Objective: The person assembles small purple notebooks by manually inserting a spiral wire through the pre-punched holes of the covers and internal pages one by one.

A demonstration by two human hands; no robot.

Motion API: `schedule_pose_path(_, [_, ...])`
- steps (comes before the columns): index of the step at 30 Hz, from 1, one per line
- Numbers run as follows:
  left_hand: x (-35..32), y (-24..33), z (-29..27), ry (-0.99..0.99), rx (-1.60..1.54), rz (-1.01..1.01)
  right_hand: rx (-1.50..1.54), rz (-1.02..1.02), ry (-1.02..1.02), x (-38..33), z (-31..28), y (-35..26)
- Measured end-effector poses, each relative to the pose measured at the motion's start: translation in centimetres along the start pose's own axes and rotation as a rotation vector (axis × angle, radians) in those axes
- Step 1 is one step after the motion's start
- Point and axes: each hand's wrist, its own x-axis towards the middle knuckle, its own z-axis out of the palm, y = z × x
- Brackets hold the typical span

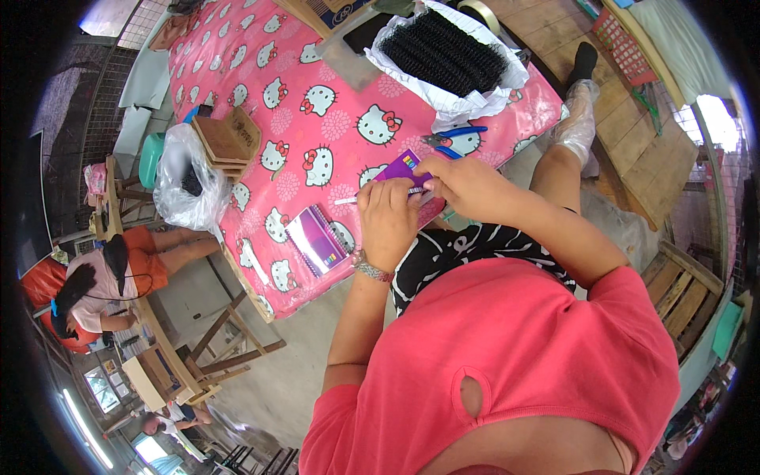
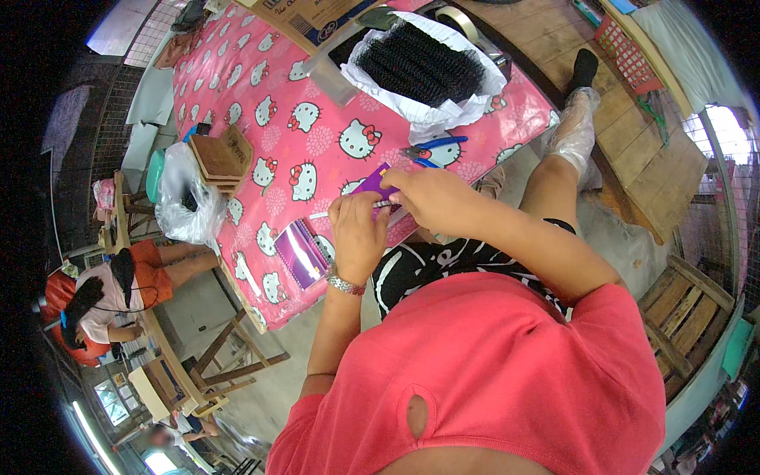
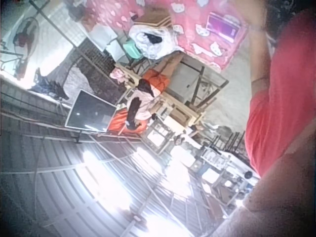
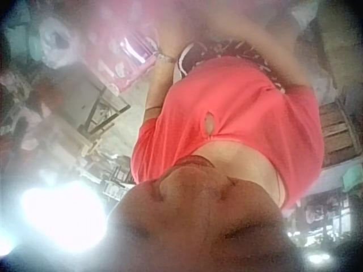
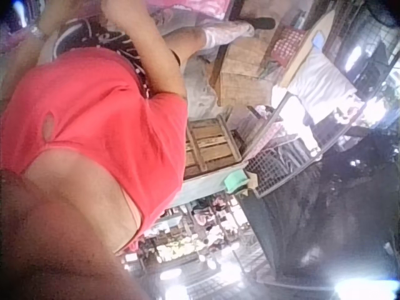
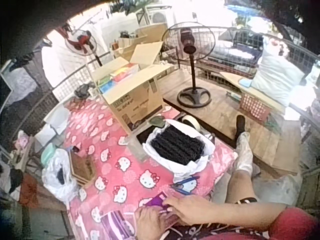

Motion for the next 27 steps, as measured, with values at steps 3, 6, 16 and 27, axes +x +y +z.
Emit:
schedule_pose_path(3, [-0.3,-0.6,0.2,0.004,-0.055,0.009,0.017,-0.017,0.032,-0.4,0.0,-0.5])
schedule_pose_path(6, [-0.3,-0.9,0.3,-0.001,-0.069,0.014,-0.028,-0.226,0.182,-0.4,0.3,-0.2])
schedule_pose_path(16, [-0.4,-1.0,0.5,0.025,-0.100,-0.103,-0.066,-0.128,0.051,0.7,1.1,0.3])
schedule_pose_path(27, [-1.8,-0.8,0.3,0.034,0.213,-0.314,-0.369,-0.286,0.051,2.5,1.1,-1.3])
